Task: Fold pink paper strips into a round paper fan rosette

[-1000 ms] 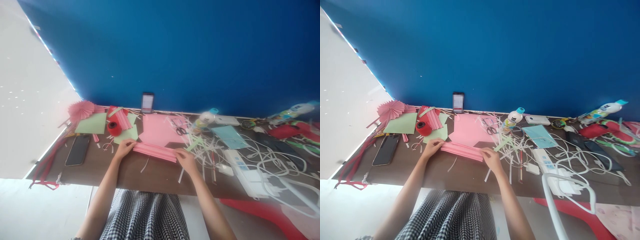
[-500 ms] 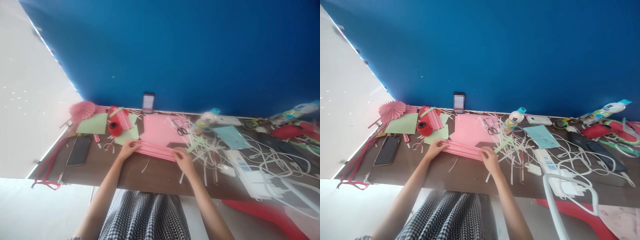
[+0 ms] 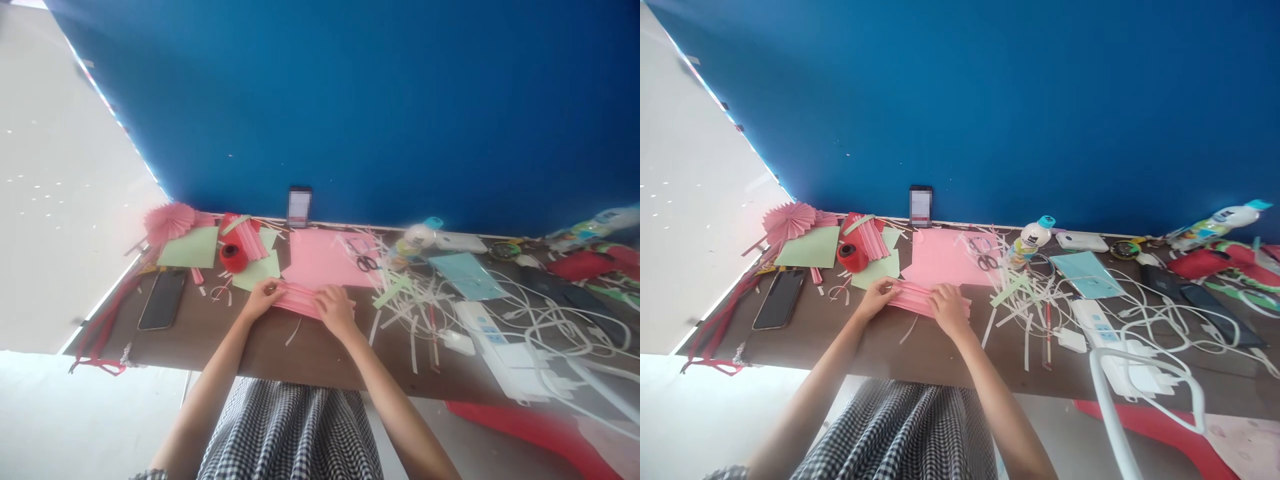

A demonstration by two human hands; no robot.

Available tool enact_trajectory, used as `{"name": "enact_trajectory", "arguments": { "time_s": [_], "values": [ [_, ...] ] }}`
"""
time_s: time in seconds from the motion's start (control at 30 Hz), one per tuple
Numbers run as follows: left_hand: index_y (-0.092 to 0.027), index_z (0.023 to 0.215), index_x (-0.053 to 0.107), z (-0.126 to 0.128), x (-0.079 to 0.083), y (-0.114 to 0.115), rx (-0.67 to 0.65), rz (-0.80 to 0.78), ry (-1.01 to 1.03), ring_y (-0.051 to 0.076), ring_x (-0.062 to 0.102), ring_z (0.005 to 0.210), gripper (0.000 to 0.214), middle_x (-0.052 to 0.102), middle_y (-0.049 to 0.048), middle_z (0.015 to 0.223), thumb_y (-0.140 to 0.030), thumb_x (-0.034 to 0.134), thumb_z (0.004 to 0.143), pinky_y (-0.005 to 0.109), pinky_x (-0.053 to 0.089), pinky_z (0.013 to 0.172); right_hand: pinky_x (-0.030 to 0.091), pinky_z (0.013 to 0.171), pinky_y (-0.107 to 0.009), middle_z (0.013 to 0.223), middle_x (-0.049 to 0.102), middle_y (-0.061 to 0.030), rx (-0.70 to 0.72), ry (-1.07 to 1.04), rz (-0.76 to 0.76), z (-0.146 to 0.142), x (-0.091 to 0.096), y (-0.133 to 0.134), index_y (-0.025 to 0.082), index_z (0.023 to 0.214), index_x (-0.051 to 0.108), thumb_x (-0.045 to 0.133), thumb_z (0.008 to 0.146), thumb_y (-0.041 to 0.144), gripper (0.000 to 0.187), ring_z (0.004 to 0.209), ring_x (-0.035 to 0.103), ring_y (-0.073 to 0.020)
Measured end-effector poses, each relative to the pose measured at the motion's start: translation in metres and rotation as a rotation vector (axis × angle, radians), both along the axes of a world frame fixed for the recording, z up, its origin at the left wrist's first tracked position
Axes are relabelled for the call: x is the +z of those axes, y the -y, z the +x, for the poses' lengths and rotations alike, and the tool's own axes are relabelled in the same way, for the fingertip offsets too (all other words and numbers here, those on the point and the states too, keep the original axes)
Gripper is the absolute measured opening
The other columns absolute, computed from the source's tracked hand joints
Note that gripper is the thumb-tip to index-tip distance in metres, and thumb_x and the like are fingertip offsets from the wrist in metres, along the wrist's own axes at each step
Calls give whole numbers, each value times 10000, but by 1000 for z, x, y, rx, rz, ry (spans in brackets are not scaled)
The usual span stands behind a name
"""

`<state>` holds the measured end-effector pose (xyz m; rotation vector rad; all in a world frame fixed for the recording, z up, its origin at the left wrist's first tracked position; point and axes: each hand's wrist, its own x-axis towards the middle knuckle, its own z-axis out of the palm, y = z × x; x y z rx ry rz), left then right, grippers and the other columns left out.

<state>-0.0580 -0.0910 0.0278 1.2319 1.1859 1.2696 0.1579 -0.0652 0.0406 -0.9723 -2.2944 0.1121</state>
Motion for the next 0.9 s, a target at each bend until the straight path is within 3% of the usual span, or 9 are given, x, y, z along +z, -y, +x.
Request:
{"name": "enact_trajectory", "arguments": {
  "time_s": [0.1,0.17,0.23,0.33,0.43,0.57,0.7,0.9],
  "values": [
    [-219,1217,408,3,1,2,-146,-52,266,203,594,900,585,603,94,1022,-375,631,700,332,479,766,344,741,-332,823,595,-43,-11,21,-32,2,1,-1,182,749,555,441,855,204,157,815,497,-184],
    [-243,1303,275,6,3,4,-234,-67,360,229,583,952,803,566,116,1105,-320,706,629,371,468,814,347,739,-332,845,587,-59,-45,26,-36,2,2,-1,175,778,542,419,860,196,149,816,493,-193],
    [-249,1306,265,9,5,6,-261,-70,341,246,566,995,888,522,122,1180,-240,754,564,393,456,849,350,726,-330,835,579,-65,-71,38,-28,0,3,0,171,789,531,395,866,182,157,795,489,-196],
    [-227,1240,383,12,7,7,-186,-42,200,252,505,1088,759,492,101,1224,-213,743,572,395,431,900,356,712,-322,773,563,-55,-63,79,-19,-4,3,2,171,790,524,357,877,153,189,739,475,-188],
    [-187,1163,460,13,7,6,-86,-11,114,239,521,1061,645,554,91,1135,-228,736,581,379,436,898,375,713,-316,764,557,-53,-17,88,-44,-8,5,5,167,817,530,359,885,172,183,722,466,-185],
    [-165,1132,457,12,5,5,-73,-40,150,219,588,931,633,604,85,1021,-259,742,575,356,484,815,397,731,-317,815,584,-60,20,26,-95,-11,9,6,166,873,547,349,897,209,204,771,496,-187],
    [-171,1114,471,12,6,5,-53,-50,161,209,588,932,607,603,78,1027,-258,742,578,340,479,816,398,765,-332,831,605,-51,64,20,-87,-11,12,7,189,869,582,352,899,222,235,815,525,-187],
    [-179,1158,428,22,2,3,-103,8,340,218,566,996,681,582,103,1100,-218,753,560,380,445,871,400,725,-326,785,596,-56,50,81,5,-12,9,8,181,824,600,386,884,200,223,774,528,-180]
  ]
}}
